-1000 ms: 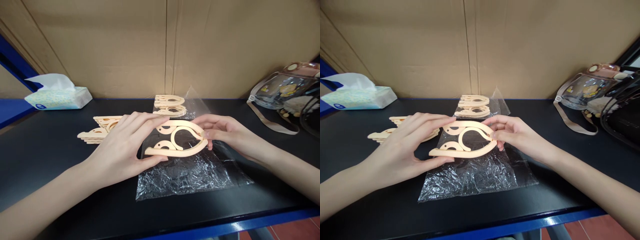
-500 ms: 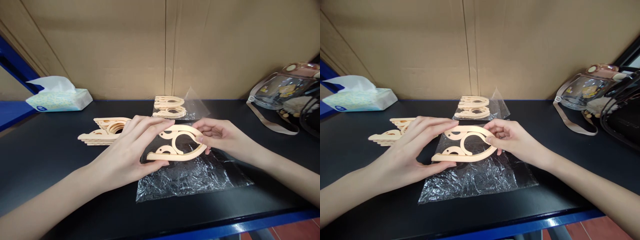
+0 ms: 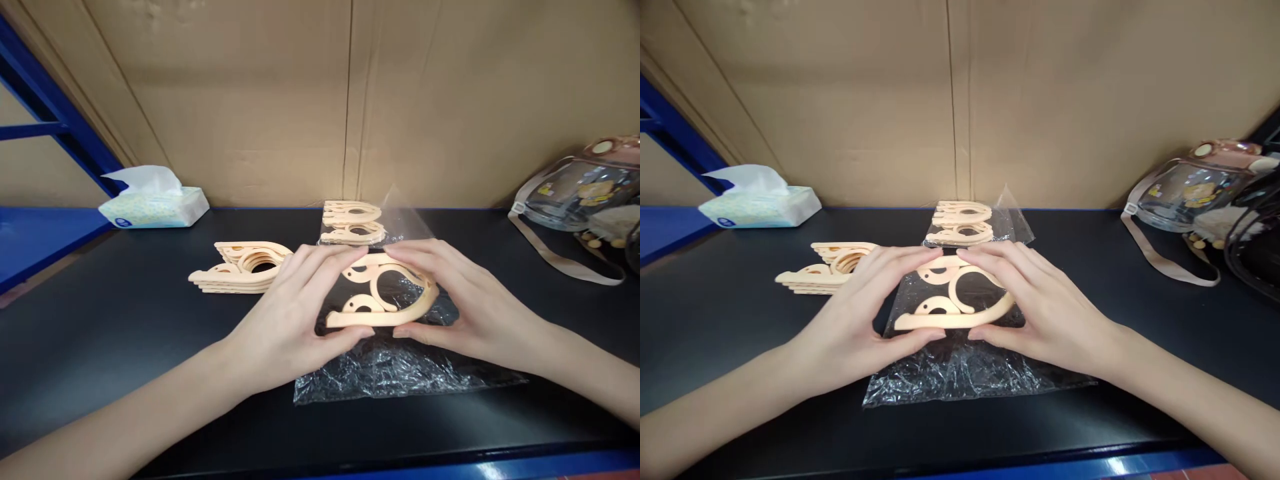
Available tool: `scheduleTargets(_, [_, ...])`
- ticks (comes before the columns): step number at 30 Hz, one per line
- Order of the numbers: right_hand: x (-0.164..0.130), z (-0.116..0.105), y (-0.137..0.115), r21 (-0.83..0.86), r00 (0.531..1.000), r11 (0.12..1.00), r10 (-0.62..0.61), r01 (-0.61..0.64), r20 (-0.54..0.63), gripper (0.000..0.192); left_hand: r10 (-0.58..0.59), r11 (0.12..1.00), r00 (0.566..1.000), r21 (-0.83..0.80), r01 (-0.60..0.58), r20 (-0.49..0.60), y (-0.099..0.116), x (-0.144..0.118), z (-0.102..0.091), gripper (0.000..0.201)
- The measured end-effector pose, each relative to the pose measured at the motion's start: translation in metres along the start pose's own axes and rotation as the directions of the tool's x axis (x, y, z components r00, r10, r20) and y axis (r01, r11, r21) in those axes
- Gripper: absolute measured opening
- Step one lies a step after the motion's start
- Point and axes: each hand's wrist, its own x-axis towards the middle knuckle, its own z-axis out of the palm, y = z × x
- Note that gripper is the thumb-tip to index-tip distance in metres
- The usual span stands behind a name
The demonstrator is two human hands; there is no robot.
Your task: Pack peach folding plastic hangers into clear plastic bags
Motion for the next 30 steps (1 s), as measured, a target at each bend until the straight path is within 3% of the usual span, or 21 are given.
scheduleTargets(3, [0.003,-0.002,-0.004,-0.026,1.000,1.000,-0.012,0.012,-0.002,0.071,-0.010,0.999,1.000,-0.054,0.010,-0.009,0.000,-0.001,0.004,0.066])
scheduleTargets(7, [0.006,-0.022,0.002,-0.037,1.000,0.999,0.031,-0.031,-0.002,0.075,-0.059,0.994,0.995,-0.085,0.067,0.086,-0.005,-0.004,0.004,0.085])
scheduleTargets(12, [-0.005,-0.068,0.030,-0.170,0.965,0.950,0.263,-0.261,-0.008,0.075,-0.093,0.995,0.963,-0.002,0.097,0.251,-0.010,-0.006,0.002,0.067])
scheduleTargets(17, [-0.032,-0.096,0.056,-0.419,0.932,0.850,0.361,-0.319,0.023,0.068,-0.144,0.988,0.913,0.010,0.152,0.381,-0.012,-0.006,0.003,0.067])
scheduleTargets(24, [-0.049,-0.079,0.063,-0.312,0.946,0.927,0.272,-0.209,0.176,0.075,-0.154,0.978,0.891,-0.061,0.198,0.427,-0.019,-0.012,0.015,0.076])
scheduleTargets(30, [-0.031,-0.042,0.053,-0.184,0.916,0.938,0.332,-0.294,0.224,0.079,-0.173,0.967,0.860,-0.080,0.240,0.481,-0.020,-0.009,0.015,0.084])
